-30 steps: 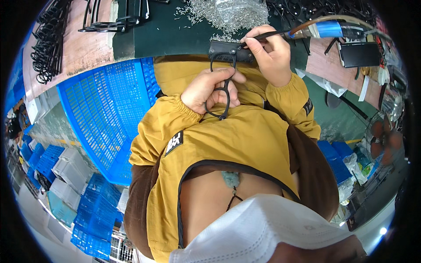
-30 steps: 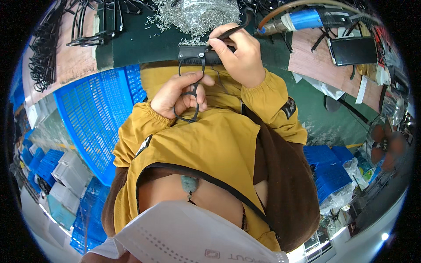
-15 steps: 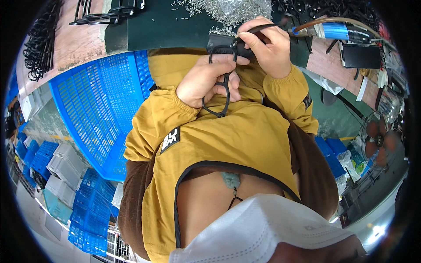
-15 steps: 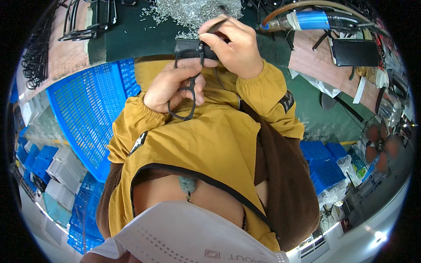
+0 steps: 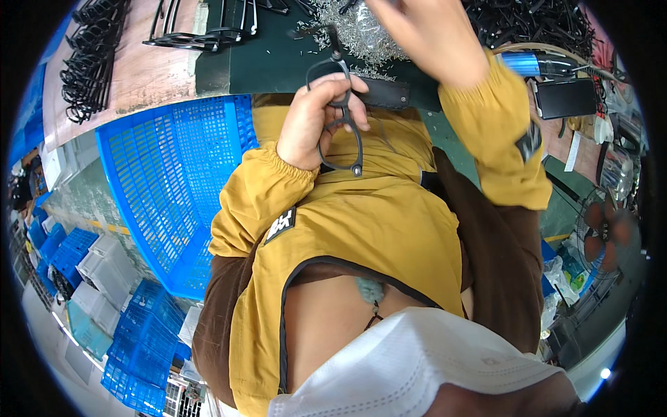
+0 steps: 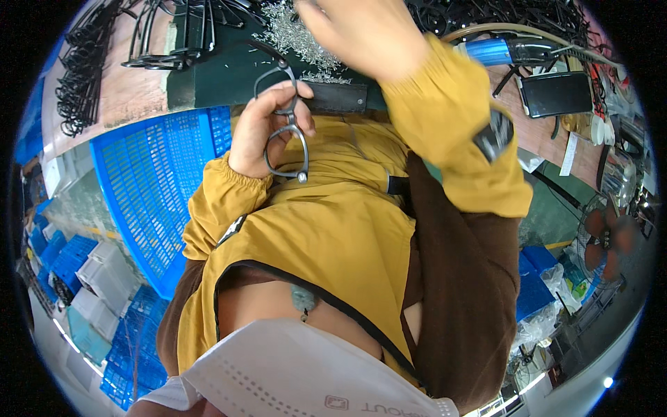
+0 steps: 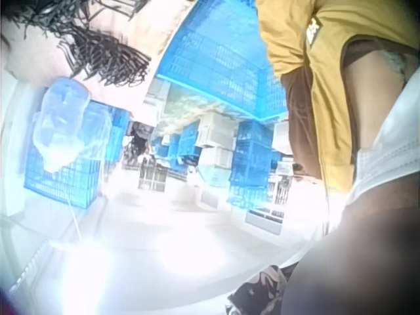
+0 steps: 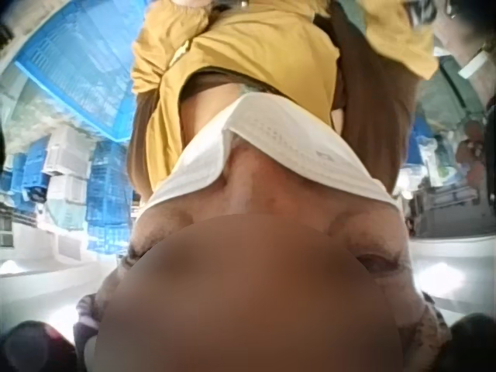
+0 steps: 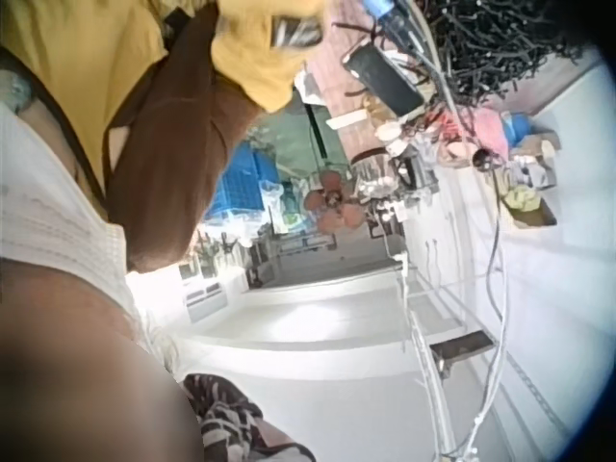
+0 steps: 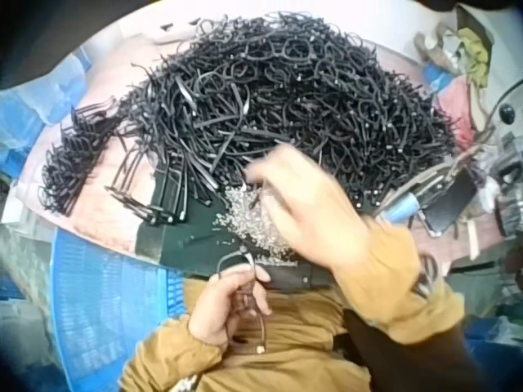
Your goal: The person repeatedly picks up black cables from a pile, positions them on a work surface, and applies a soldering iron to the cable ends. The person then places the treated cables aside and repeats the process.
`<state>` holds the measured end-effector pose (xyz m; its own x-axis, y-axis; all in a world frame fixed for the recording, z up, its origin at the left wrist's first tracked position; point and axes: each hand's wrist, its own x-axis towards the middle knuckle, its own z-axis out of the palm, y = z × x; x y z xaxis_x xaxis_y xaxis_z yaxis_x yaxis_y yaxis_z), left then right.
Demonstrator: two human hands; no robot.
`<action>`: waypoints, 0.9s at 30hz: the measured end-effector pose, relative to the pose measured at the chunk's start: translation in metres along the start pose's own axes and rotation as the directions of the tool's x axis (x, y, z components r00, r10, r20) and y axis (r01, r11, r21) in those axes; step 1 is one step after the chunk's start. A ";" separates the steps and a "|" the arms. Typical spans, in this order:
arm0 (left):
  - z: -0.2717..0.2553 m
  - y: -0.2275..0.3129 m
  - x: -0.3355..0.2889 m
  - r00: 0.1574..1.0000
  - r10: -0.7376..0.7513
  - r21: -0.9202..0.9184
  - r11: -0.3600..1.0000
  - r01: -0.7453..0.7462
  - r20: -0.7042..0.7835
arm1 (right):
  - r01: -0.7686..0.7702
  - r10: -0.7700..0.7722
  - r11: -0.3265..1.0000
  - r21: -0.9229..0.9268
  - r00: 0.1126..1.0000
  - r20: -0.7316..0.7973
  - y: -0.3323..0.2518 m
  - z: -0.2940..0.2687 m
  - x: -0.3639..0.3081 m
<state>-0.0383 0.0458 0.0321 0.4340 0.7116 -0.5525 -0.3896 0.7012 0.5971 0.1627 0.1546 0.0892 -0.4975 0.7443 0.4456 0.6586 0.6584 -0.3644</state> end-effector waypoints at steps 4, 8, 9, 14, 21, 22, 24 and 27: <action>-0.007 0.007 0.012 0.988 0.129 0.035 0.991 -0.127 -0.083 | 0.104 -0.044 0.771 -0.629 0.993 0.110 0.018 0.024 0.099; -0.013 0.005 0.018 0.989 0.103 -0.012 0.994 -0.105 -0.101 | 0.299 0.067 0.692 -0.657 0.880 0.471 0.005 -0.017 0.099; -0.015 0.006 0.018 0.989 0.126 -0.045 0.990 -0.130 -0.074 | 0.313 0.040 0.721 -0.618 0.871 0.489 -0.001 -0.041 0.081; -0.016 0.007 0.015 0.988 0.124 -0.274 0.951 -0.144 -0.088 | -0.309 0.313 0.949 -0.061 0.901 0.301 -0.038 -0.072 -0.013; 0.012 -0.037 0.023 0.633 0.771 0.226 0.630 -0.743 -0.068 | -0.612 0.756 0.452 0.649 0.649 0.086 -0.034 0.027 -0.131; 0.012 -0.045 0.021 0.577 0.817 0.389 0.527 -0.756 0.014 | -0.522 0.702 0.463 0.716 0.709 0.064 -0.031 0.033 -0.138; 0.004 -0.056 0.018 0.559 0.821 0.367 0.489 -0.791 0.112 | -0.446 0.691 0.399 0.801 0.721 0.057 -0.030 0.042 -0.145; -0.011 -0.066 0.018 0.473 0.828 0.379 0.352 -0.856 0.300 | -0.435 0.761 0.304 0.848 0.646 0.058 -0.034 0.042 -0.146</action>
<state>-0.0140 0.0128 -0.0234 0.1261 0.9043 0.4079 -0.2009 -0.3794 0.9032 0.1894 0.0279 0.0021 0.1476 0.9883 -0.0372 -0.0620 -0.0283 -0.9977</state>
